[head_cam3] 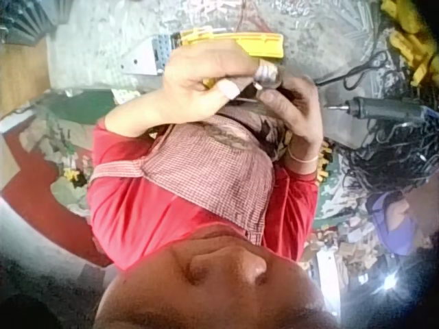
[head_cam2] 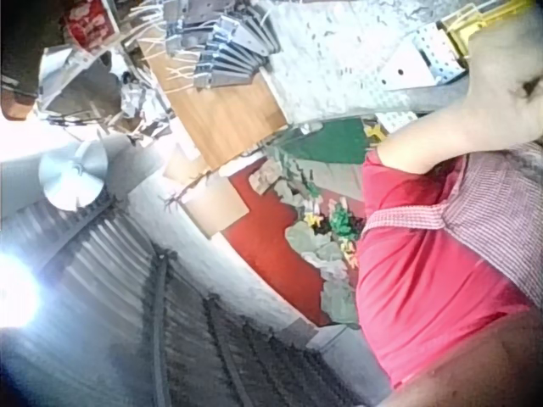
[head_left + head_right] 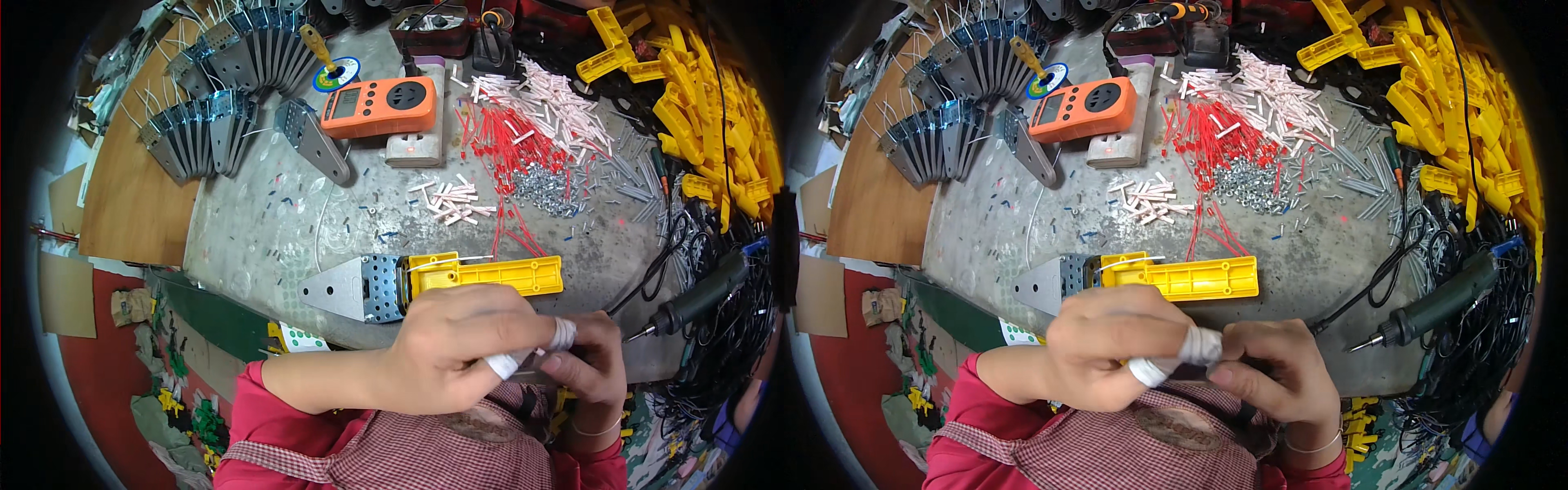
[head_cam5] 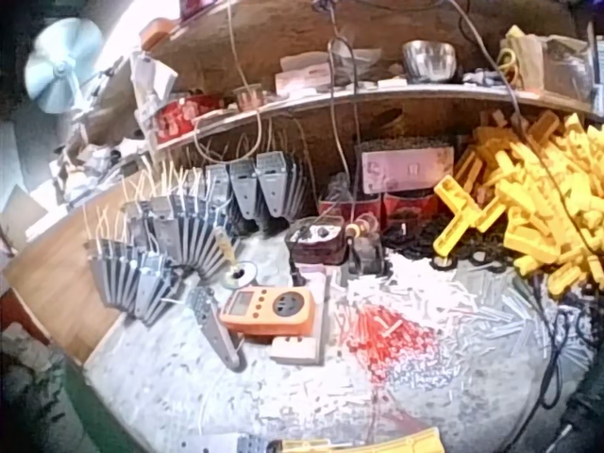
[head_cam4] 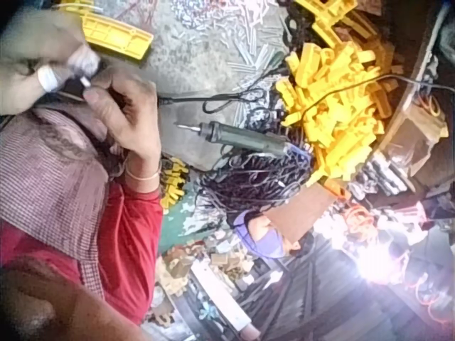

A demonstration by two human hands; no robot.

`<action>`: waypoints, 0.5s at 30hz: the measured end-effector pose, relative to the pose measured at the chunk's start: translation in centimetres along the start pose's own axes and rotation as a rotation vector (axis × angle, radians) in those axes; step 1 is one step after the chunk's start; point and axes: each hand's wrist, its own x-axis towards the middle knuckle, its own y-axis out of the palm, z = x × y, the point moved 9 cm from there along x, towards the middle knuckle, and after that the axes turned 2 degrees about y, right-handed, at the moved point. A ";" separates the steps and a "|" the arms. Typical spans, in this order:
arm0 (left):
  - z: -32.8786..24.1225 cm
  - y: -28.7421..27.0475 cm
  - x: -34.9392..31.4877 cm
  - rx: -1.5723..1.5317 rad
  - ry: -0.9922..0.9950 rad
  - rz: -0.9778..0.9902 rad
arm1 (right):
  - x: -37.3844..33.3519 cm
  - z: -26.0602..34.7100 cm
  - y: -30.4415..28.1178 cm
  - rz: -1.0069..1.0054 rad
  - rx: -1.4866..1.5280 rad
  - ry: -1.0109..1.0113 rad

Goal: The person assembles industrial handheld components by installing metal plates and screws into yellow plastic housings with an electric screwdriver, and soldering internal wiring and internal components inside the housings with a soldering iron.

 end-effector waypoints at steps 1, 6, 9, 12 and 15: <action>0.3 -0.6 0.1 -0.034 -0.046 -0.045 | 0.0 0.0 0.3 0.003 0.005 -0.001; 4.0 -8.3 1.5 0.105 -0.275 -0.382 | -1.1 -1.5 -1.9 -0.341 0.257 0.075; 8.3 -5.8 4.0 0.599 -0.223 0.056 | -0.1 -0.9 -1.8 -0.378 0.237 0.053; 10.5 -4.3 4.6 0.874 -0.184 0.179 | 0.3 -0.7 -1.8 -0.417 0.160 0.086; 11.7 -3.2 5.2 0.905 -0.193 0.264 | 0.3 -0.5 -2.0 -0.466 0.144 0.099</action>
